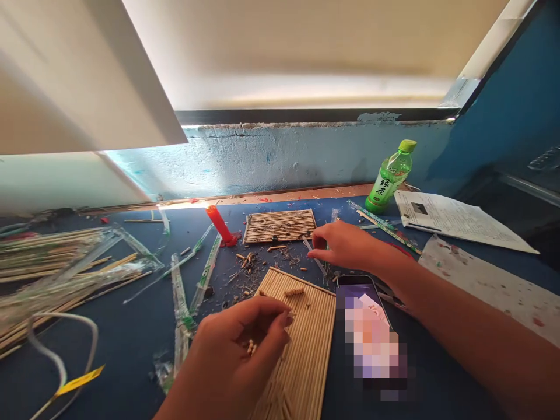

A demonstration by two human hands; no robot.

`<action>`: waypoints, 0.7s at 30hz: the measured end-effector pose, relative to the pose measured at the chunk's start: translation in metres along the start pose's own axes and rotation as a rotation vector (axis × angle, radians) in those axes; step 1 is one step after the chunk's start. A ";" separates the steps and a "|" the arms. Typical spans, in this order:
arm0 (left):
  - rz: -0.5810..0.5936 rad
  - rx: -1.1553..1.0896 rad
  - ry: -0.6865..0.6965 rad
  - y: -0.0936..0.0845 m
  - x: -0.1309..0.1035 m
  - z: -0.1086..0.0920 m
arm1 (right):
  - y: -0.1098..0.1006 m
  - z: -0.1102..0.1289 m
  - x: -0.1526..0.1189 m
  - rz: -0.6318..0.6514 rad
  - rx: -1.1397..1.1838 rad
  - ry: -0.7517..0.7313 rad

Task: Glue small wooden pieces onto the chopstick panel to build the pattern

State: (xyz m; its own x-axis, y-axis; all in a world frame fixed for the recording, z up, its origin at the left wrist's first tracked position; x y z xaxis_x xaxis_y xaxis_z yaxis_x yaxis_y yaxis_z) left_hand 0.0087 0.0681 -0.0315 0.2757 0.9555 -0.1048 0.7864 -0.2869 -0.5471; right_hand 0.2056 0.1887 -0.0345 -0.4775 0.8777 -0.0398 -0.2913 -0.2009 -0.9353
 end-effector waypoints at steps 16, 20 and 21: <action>-0.104 -0.002 -0.013 -0.005 0.009 0.013 | 0.004 -0.006 0.001 -0.161 0.084 0.071; -0.120 0.010 0.023 -0.007 0.008 0.009 | -0.013 -0.006 -0.001 -0.272 0.376 0.046; -0.125 0.010 0.030 -0.008 0.008 0.007 | -0.020 -0.008 -0.002 -0.318 0.419 0.050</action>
State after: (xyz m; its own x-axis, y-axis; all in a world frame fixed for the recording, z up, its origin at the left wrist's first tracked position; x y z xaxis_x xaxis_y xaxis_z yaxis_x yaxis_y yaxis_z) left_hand 0.0001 0.0784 -0.0338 0.1928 0.9812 -0.0101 0.8100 -0.1650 -0.5627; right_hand 0.2187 0.1943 -0.0189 -0.2749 0.9411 0.1968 -0.7269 -0.0694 -0.6833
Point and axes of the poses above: each hand's wrist, its own x-axis towards the middle knuckle, its own y-axis out of the palm, z = x × y, the point moved 6 cm from there along x, towards the middle knuckle, and after that the axes turned 5 degrees about x, right-handed, at the moved point
